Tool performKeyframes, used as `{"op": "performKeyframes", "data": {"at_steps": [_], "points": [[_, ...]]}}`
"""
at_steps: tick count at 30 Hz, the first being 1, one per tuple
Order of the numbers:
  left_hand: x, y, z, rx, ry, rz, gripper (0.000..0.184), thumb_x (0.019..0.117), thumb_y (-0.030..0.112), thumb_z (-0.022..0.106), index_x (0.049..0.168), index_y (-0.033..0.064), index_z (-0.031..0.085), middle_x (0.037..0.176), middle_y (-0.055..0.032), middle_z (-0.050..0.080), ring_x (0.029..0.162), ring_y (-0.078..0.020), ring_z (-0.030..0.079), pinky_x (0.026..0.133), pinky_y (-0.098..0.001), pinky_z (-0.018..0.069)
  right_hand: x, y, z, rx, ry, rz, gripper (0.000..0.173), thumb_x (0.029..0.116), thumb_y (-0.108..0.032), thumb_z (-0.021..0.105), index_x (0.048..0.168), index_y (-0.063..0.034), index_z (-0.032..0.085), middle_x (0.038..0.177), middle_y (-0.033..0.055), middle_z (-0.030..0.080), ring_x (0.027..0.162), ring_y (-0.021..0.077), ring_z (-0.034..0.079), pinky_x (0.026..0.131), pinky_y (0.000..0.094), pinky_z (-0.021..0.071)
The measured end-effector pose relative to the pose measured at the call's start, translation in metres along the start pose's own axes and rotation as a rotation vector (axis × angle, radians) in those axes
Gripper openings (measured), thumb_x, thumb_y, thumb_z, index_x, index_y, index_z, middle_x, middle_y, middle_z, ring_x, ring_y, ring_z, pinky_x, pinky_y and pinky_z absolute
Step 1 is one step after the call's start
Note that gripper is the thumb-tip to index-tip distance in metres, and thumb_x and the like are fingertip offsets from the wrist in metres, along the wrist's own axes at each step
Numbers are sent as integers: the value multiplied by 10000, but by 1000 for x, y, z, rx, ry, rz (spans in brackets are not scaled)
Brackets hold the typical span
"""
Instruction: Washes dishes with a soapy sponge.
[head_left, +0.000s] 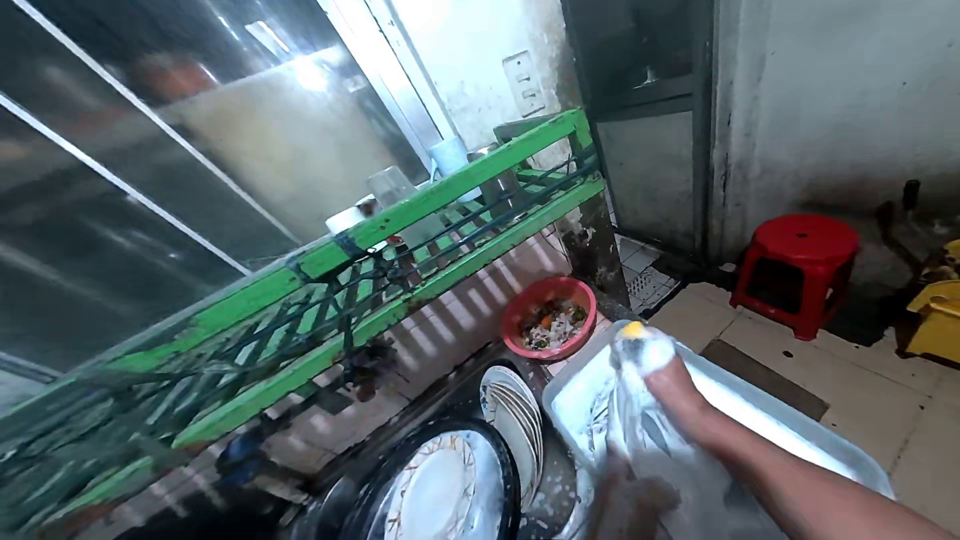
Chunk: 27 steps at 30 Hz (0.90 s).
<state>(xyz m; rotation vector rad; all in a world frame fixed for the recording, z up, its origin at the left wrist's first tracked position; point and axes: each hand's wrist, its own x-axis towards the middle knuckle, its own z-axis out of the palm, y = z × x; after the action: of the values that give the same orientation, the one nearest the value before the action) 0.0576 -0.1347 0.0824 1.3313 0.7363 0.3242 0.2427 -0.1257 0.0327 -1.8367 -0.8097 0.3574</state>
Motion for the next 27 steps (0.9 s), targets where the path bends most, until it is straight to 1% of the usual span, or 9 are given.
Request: {"op": "performKeyframes", "data": {"at_steps": [4,6,9,10,15,17,20,25,27], "points": [[7,5,-30,-255,-105,-51,179,940,-4,468,1030,85,595,800,26,699,745,-68,678,708,-280,586,-51,-27,20,333,-195,-276,572,811,-293,812,1255,27,645,1152,97,721,1087,97,669,992,290,536],[4,13,-29,-154,-46,-55,224,904,-69,466,1074,59,533,795,30,644,728,-46,642,688,-245,564,-43,-19,19,294,-131,-274,568,823,-257,800,1267,52,625,1148,119,716,1068,113,676,987,299,545],[-4,15,-19,-99,59,-37,318,830,-179,511,1104,-19,517,795,-13,610,697,-43,612,648,-216,545,1,-2,6,-18,30,-91,462,943,-204,700,1313,55,601,1173,251,692,1101,354,683,989,560,528],[-5,13,-19,-146,67,-45,267,832,-184,513,997,22,551,728,4,636,645,-42,624,608,-218,547,2,-5,2,-43,36,-84,469,944,-212,703,1318,49,597,1179,255,690,1114,369,678,994,577,521],[3,4,-40,-292,-174,0,149,934,25,500,981,118,606,793,49,701,746,-50,679,716,-262,586,-55,-36,13,318,-143,-476,588,811,-329,818,1247,34,663,1176,126,725,1126,132,669,1024,324,522],[4,1,-40,-243,-98,57,199,845,-41,532,982,87,598,789,43,694,743,-48,673,705,-256,577,-37,-18,11,255,-56,-415,562,823,-279,806,1257,39,642,1149,126,724,1091,136,683,1006,344,549],[1,3,-38,-185,-30,-11,258,812,-89,542,1036,38,564,804,16,653,748,-51,642,703,-245,563,7,-5,-4,9,83,-102,475,916,-282,742,1277,6,628,1084,192,718,987,304,709,912,560,562],[5,8,-43,-287,-152,26,220,838,-16,538,991,122,615,800,50,705,739,-43,673,702,-253,576,-54,-47,5,193,-153,-459,548,865,-380,768,1250,-1,673,1162,108,734,1113,158,681,1008,370,539],[11,11,-41,-281,-82,68,365,748,-94,562,1068,82,561,832,22,682,743,-59,665,674,-265,574,-41,-28,10,229,-109,-442,607,828,-360,804,1278,14,643,1186,103,719,1137,134,665,1031,340,536]]}}
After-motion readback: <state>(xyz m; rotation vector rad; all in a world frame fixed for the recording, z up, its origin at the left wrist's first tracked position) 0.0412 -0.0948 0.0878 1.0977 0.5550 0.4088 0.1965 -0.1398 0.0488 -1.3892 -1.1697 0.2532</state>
